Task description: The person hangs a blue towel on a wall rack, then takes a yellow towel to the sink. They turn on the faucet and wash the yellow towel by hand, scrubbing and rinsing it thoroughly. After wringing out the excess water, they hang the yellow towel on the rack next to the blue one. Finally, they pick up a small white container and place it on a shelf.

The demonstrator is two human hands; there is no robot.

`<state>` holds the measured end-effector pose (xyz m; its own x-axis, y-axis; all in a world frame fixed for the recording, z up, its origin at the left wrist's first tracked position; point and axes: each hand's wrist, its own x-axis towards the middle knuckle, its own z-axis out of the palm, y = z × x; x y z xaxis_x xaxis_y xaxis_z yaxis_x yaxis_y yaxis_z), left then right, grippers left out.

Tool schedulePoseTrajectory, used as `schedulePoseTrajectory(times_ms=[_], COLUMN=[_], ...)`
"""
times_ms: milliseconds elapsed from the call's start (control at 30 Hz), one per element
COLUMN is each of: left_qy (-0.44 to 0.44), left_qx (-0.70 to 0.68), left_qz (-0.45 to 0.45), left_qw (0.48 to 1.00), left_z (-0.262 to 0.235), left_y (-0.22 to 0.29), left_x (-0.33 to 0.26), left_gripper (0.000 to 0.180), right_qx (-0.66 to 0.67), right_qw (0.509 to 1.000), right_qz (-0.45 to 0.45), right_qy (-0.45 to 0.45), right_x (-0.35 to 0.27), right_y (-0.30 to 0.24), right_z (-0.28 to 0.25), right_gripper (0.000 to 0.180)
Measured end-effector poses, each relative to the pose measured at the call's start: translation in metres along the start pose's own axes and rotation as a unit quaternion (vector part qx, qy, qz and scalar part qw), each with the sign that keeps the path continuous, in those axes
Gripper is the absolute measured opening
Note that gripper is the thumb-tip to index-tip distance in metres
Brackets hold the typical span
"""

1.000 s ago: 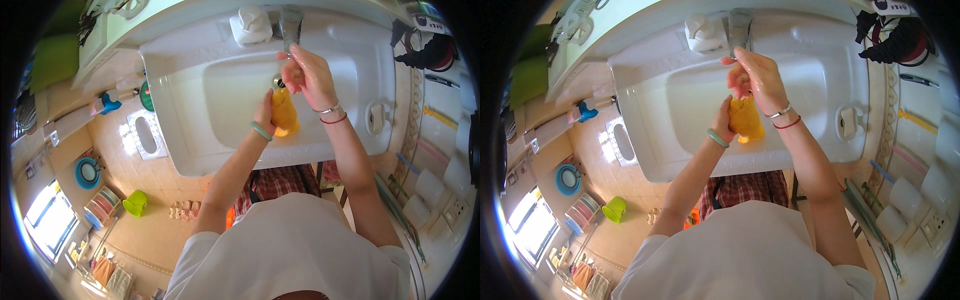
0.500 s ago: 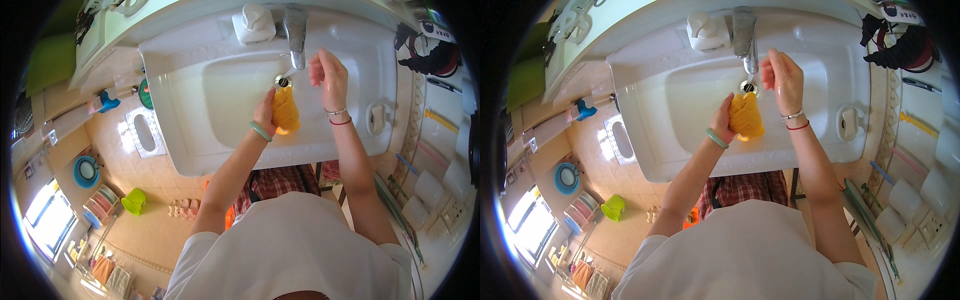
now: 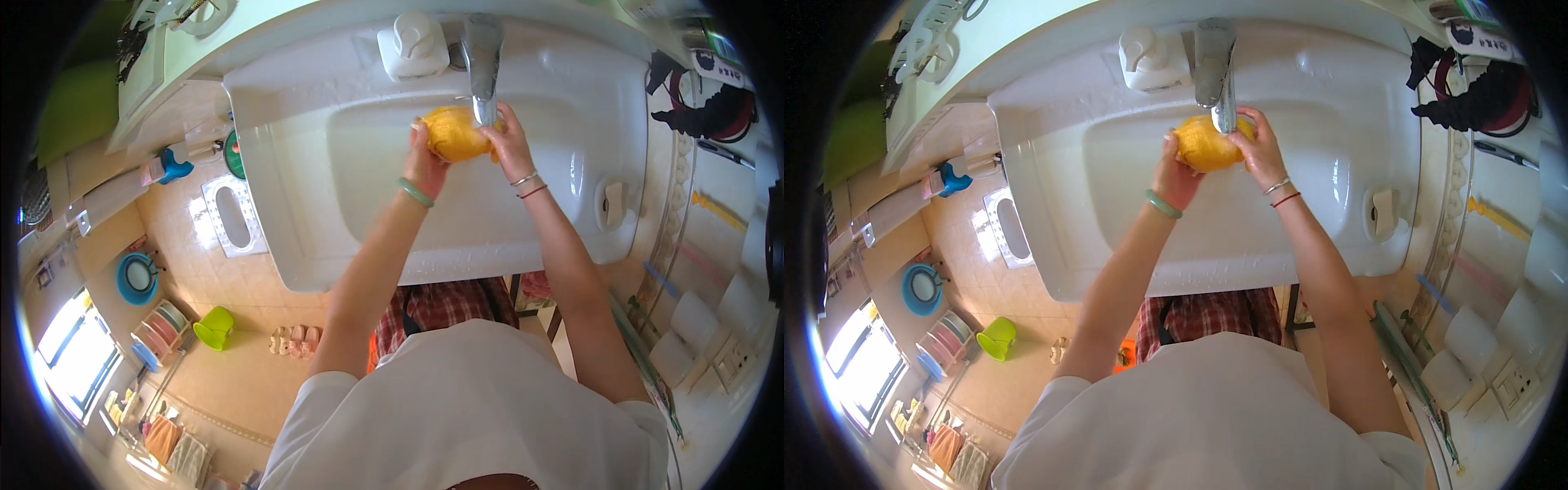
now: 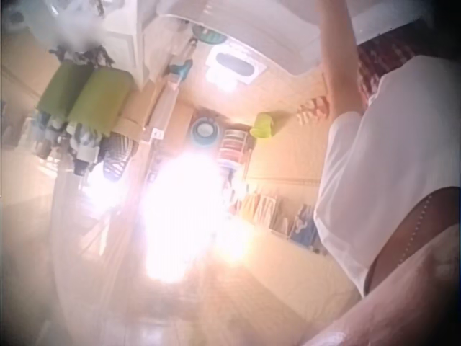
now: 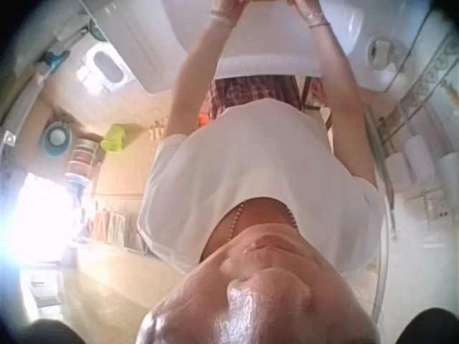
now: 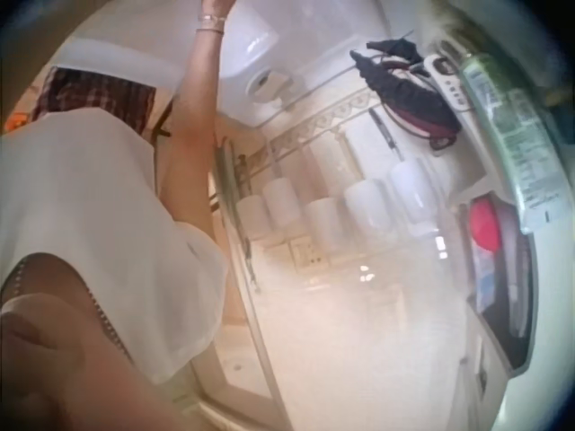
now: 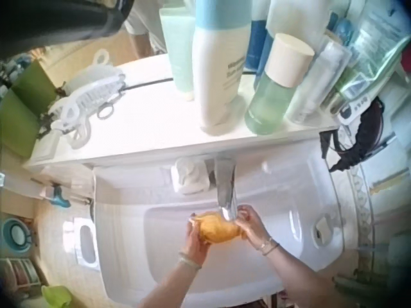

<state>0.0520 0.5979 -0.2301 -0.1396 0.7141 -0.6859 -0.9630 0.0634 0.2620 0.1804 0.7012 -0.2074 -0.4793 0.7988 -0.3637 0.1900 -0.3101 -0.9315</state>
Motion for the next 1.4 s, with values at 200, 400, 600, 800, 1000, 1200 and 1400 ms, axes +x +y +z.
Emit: schedulePoseTrajectory(times_ms=[200,400,600,800,1000,1200,1400], left_qy=[-0.171,-0.196,0.217,0.092,0.174,0.01,-0.059], left_qx=[-0.096,-0.183,0.274,0.447,0.492,0.073,0.019], left_qz=[-0.084,0.025,0.109,0.149,0.069,0.023,-0.081], left_qw=[0.977,0.963,0.93,0.877,0.85,0.997,0.995], left_z=[-0.001,-0.029,0.015,-0.019,-0.002,-0.006,0.019], left_y=[-0.015,-0.041,-0.039,-0.03,-0.036,-0.009,0.005], left_x=[0.044,0.059,0.053,0.067,0.042,0.026,0.025], left_gripper=[0.038,0.025,0.031,0.029,0.032,0.042,0.029], right_qx=[-0.328,-0.406,-0.299,-0.394,-0.333,-0.289,-0.267], right_qw=[0.925,0.855,0.948,0.871,0.941,0.939,0.926], right_qz=[-0.187,-0.322,-0.068,-0.294,-0.038,-0.187,-0.254], right_qy=[-0.047,0.0,0.083,0.005,0.042,-0.002,-0.081], right_x=[-0.017,-0.031,0.028,-0.01,0.024,0.008,-0.044], right_y=[-0.023,-0.032,0.032,0.0,0.036,0.002,-0.024], right_z=[0.042,0.065,0.018,0.065,0.007,0.014,0.058], right_gripper=[0.008,0.01,0.031,0.022,0.027,0.015,0.008])
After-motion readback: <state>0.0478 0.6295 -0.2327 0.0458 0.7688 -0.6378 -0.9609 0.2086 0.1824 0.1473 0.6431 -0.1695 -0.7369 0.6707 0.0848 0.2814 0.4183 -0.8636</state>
